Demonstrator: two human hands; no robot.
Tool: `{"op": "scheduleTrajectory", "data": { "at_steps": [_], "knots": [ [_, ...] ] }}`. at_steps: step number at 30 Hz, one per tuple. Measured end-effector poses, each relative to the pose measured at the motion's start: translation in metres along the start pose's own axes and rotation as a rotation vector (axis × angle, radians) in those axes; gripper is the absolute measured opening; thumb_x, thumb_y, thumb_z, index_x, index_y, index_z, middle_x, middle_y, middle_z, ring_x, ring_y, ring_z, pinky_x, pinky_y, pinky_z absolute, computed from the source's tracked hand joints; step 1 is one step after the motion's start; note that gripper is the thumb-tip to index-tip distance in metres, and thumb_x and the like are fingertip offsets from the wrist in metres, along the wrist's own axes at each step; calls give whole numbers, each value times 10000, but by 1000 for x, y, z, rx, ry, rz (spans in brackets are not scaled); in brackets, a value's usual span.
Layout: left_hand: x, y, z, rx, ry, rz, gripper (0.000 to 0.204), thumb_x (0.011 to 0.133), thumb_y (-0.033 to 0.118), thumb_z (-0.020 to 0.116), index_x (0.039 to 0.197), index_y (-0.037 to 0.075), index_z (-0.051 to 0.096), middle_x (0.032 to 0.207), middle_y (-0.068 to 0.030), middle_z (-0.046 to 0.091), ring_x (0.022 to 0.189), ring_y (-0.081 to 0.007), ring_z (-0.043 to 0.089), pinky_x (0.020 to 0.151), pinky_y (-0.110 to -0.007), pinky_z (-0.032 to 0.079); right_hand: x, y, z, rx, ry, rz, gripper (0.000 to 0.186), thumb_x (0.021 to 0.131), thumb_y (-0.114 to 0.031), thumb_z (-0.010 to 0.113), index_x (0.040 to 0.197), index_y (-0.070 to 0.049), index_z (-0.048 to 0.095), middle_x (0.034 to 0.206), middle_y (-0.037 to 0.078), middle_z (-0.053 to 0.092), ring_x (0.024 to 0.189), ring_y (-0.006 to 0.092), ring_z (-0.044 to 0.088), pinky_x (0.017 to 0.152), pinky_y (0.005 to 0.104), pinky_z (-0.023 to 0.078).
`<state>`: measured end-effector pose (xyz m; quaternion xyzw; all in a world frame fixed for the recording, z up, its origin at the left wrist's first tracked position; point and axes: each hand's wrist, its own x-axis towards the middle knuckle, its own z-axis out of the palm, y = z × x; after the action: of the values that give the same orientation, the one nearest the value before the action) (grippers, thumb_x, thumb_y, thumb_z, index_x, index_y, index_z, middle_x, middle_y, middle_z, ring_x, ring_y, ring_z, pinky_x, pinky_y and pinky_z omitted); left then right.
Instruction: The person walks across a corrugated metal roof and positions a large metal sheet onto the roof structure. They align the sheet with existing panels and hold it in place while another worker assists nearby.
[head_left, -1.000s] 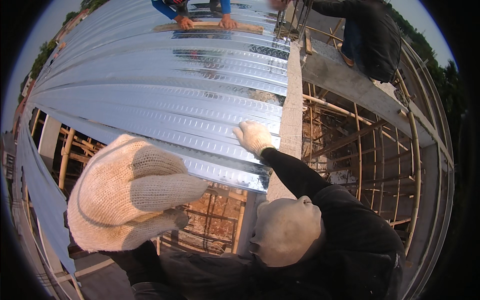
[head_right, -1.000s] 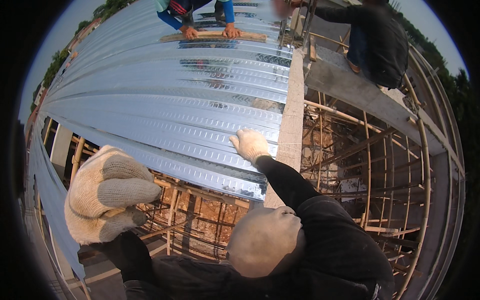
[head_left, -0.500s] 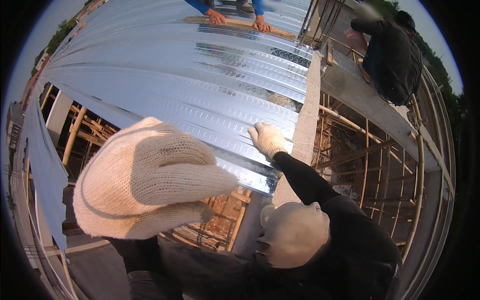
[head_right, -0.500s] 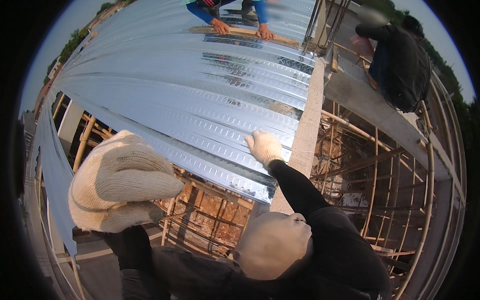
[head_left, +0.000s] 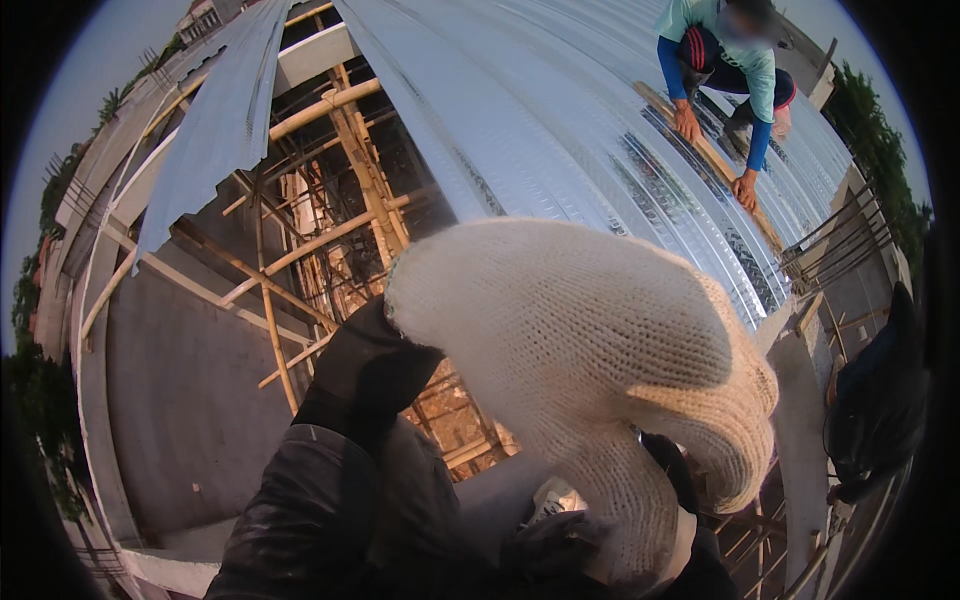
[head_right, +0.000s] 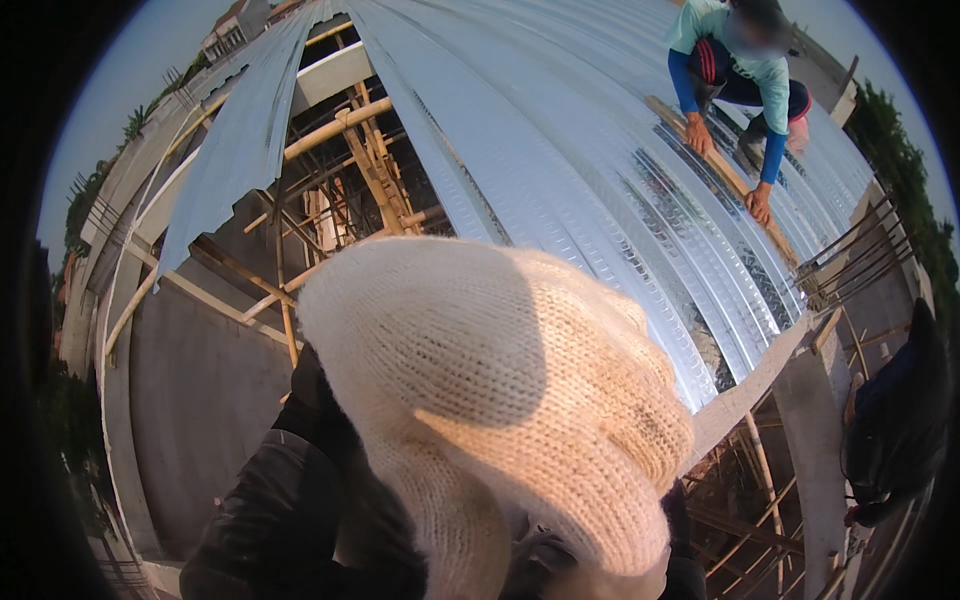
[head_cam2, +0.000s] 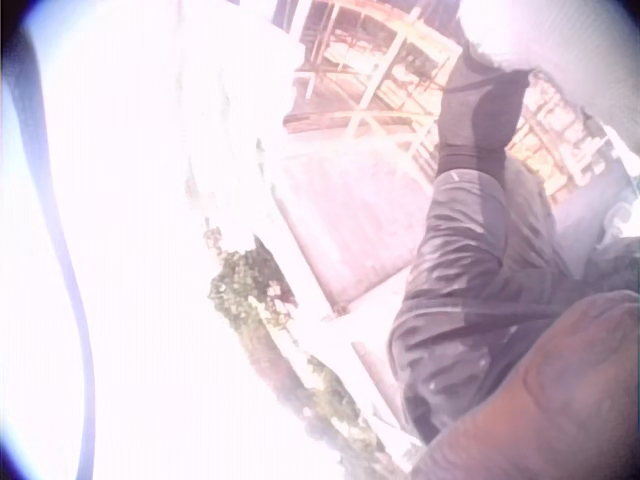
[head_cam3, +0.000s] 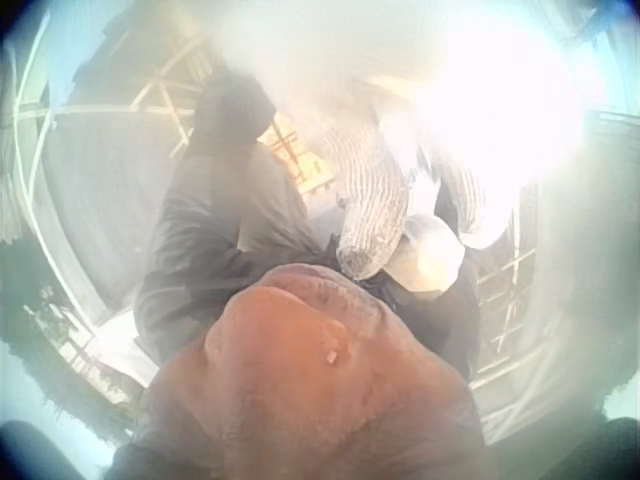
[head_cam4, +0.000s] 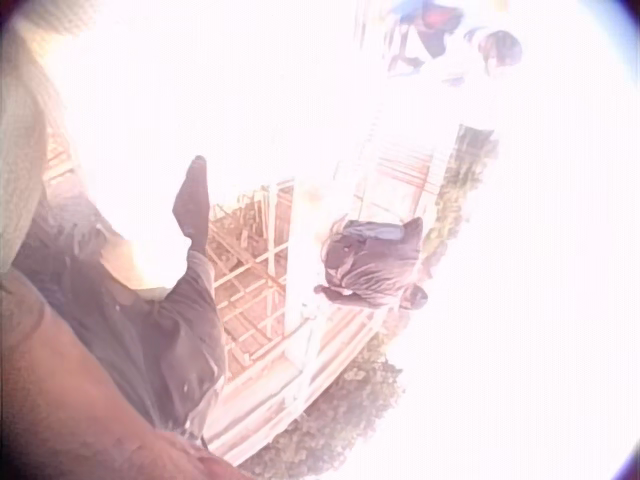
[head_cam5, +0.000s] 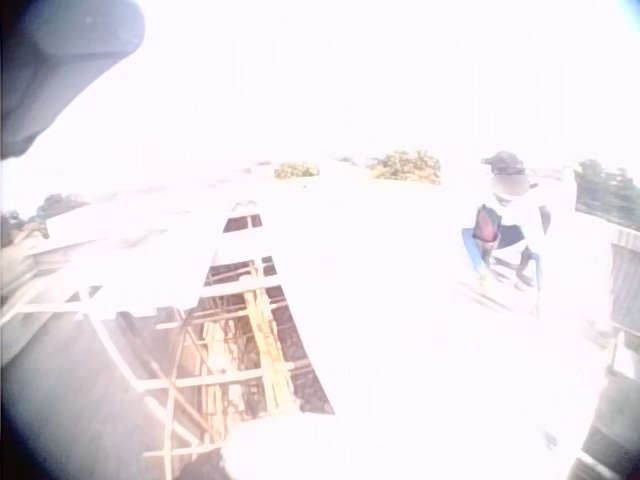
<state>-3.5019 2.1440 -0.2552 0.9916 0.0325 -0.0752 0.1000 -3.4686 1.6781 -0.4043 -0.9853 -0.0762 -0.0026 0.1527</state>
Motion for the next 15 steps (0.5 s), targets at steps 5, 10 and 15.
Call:
{"op": "scheduleTrajectory", "data": {
  "at_steps": [5,10,15],
  "knots": [
    [28,-13,31,15,-54,-57,494,660,242,937,1098,66,794,979,-93,714,859,-239,682,739,-370,548,-2,21,-1,-12,13,18,421,1051,-435,583,1109,-49,739,1089,215,745,1072,404,712,931,513,565],
    [37,-10,37,16,-64,-52,490,665,236,934,1105,74,793,984,-95,717,866,-243,682,746,-375,548,-4,23,-1,-8,18,12,427,1053,-438,580,1110,-45,738,1094,217,744,1073,404,712,932,513,564],
    [24,-2,29,15,-56,-13,486,670,230,931,1111,83,792,990,-96,719,873,-247,682,753,-380,548,-9,18,2,-10,15,-8,433,1055,-441,577,1110,-42,737,1099,220,744,1075,404,712,932,513,564]
  ]
}}
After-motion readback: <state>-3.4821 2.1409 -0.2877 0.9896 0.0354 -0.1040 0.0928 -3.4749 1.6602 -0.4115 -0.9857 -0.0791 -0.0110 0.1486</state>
